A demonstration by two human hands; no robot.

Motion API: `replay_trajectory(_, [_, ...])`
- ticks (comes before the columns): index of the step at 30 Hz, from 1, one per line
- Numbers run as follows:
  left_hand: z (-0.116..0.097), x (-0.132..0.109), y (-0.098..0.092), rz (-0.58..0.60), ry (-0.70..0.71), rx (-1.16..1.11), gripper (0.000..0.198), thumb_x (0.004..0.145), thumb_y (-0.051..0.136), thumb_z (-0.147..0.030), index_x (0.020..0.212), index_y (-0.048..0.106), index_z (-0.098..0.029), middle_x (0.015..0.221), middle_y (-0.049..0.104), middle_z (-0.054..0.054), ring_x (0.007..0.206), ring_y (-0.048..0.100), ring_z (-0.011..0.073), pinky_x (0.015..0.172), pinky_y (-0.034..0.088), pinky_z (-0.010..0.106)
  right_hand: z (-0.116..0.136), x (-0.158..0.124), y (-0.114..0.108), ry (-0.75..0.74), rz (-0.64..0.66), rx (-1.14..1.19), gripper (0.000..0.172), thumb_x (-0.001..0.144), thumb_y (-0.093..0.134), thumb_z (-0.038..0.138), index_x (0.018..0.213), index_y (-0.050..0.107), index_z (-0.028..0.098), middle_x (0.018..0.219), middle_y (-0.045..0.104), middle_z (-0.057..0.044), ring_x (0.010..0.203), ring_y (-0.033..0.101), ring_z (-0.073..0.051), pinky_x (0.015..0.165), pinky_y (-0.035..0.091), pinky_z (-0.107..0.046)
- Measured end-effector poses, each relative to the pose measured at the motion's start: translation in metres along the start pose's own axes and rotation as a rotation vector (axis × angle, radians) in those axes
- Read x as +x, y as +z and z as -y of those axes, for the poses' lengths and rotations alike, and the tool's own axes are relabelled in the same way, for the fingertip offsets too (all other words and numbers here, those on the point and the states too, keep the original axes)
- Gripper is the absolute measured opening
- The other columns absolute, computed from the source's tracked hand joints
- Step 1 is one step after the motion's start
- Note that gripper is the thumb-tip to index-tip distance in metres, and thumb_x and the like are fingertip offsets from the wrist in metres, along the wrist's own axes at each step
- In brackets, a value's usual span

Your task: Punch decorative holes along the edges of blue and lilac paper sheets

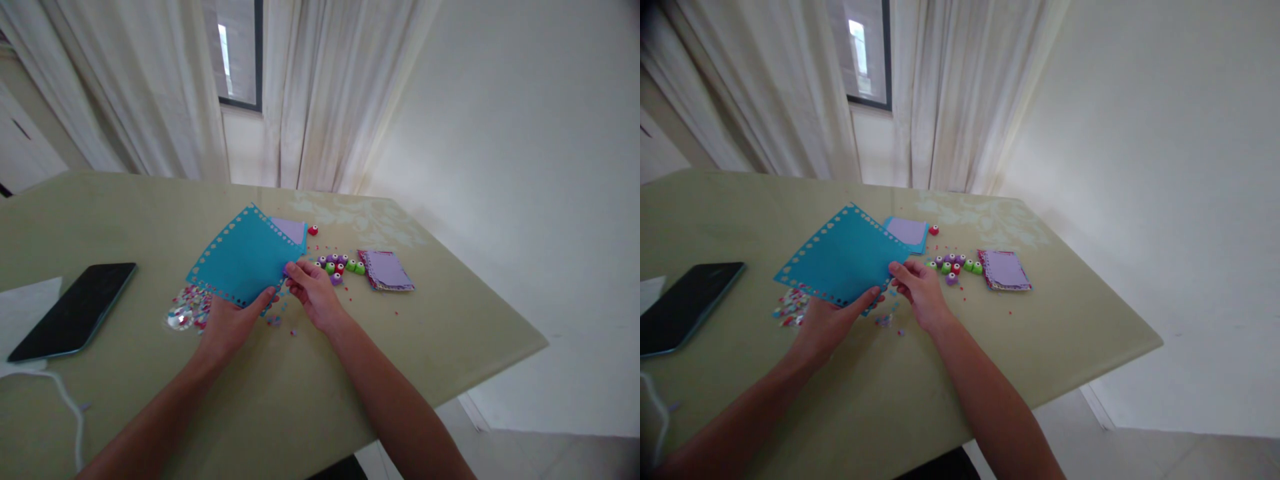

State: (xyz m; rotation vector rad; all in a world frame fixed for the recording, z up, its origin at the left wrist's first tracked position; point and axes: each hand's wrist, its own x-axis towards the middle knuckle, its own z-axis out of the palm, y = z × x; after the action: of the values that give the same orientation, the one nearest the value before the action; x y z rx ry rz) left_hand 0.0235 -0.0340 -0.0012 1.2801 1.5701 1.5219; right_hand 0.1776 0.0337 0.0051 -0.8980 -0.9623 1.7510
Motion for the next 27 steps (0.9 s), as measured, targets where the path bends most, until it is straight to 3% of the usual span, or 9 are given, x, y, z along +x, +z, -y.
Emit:
replay_trajectory(8, [0.006,0.001,0.000,-0.005,0.014,0.019,0.026,0.082,0.080,-0.045,0.100,0.080,-0.027,0.093,0.085,0.005,0.118,0.076,0.0343,0.120,0.049,0.054,-0.002,0.000,0.000,0.025,0.013,0.005,0.055,0.054,0.103,0.058,0.076,0.073,0.018,0.067,0.064,0.004,0.060,0.052,-0.008,0.060,0.041,-0.022])
replay_trajectory(16, [0.015,0.002,0.000,0.011,0.037,0.030,0.031,0.084,0.080,-0.047,0.108,0.079,-0.027,0.101,0.085,0.007,0.121,0.075,0.0354,0.121,0.048,0.057,-0.004,0.002,0.000,0.015,0.006,-0.012,0.056,0.054,0.102,0.061,0.072,0.071,0.018,0.065,0.063,0.004,0.060,0.051,-0.009,0.059,0.038,-0.024])
replay_trajectory(27, [0.009,0.002,0.001,0.024,0.012,-0.015,0.033,0.082,0.080,-0.048,0.106,0.080,-0.024,0.105,0.085,0.008,0.111,0.078,0.0349,0.115,0.053,0.057,-0.004,-0.001,0.005,-0.026,-0.003,-0.007,0.052,0.056,0.101,0.058,0.072,0.070,0.019,0.065,0.059,0.004,0.060,0.047,-0.010,0.058,0.034,-0.027])
